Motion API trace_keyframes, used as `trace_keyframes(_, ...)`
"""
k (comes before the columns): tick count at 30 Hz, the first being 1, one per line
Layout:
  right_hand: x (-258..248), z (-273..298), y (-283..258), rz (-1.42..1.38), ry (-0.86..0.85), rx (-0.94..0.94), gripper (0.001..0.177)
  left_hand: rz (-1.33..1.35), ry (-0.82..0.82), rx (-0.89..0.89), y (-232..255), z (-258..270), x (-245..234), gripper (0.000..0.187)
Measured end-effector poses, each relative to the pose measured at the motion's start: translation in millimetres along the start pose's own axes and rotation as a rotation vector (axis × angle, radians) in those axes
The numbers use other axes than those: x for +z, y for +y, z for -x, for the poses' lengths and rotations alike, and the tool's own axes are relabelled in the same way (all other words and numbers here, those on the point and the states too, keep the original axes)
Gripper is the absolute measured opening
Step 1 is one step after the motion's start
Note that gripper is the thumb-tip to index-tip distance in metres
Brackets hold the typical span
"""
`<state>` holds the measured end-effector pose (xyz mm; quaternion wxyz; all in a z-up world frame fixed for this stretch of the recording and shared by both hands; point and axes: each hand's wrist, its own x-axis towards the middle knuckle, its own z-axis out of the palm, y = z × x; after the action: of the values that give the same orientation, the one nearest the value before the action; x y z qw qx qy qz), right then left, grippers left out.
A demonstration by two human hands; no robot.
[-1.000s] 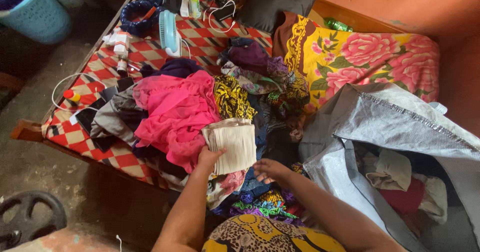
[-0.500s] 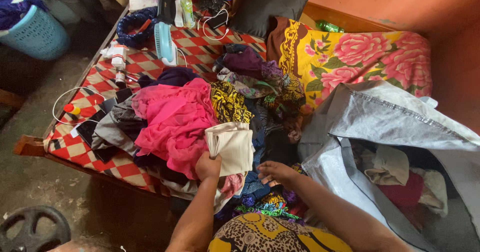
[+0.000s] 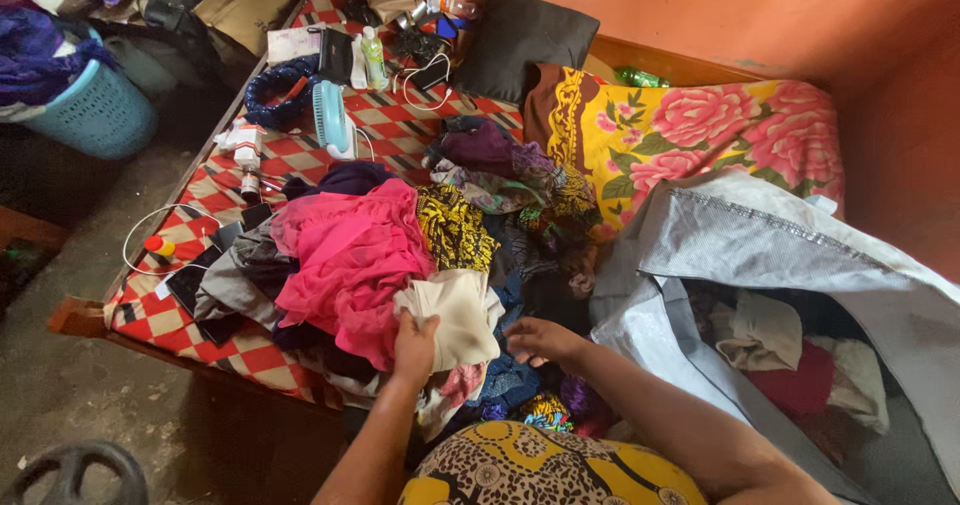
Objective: The person folds various clothing items including a blue sequined garment, a white top, and a yellow patterned cloth by hand, then places them into a large grey bag.
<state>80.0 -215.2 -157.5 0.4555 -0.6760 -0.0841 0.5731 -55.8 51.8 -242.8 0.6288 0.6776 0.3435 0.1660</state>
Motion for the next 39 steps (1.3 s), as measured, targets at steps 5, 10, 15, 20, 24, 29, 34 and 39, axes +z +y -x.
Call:
trace_keyframes(5,13,11,-12,0.187,-0.041,-0.35,0.064,0.461,-0.069,-0.497,75,3,-11,0.056)
trace_keyframes(10,50,78,-73,1.236,0.324,-0.511,0.128,0.785,-0.141,-0.646,112,3,-11,0.035)
trace_keyframes(15,74,92,-100,1.229,0.376,-0.73,0.112,0.87,-0.276,-0.659,123,24,10,0.03)
trace_keyframes(20,65,86,-100,0.967,0.385,-0.928,0.095,0.976,-0.487,-0.745,126,35,26,0.032)
trace_keyframes(24,30,59,-90,0.689,0.345,-0.628,0.042,0.712,-0.454,-0.571,152,46,8,0.043)
trace_keyframes(29,-37,-6,-37,-0.067,0.148,-0.172,0.03,0.059,-0.436,-0.203,173,70,9,0.055)
trace_keyframes(34,-55,-2,-24,0.076,-0.018,-0.364,0.034,-0.234,-0.653,0.203,145,80,18,0.044)
trace_keyframes(39,-33,67,-68,-0.509,-0.142,0.007,0.042,-0.049,-0.419,0.137,139,57,5,0.029)
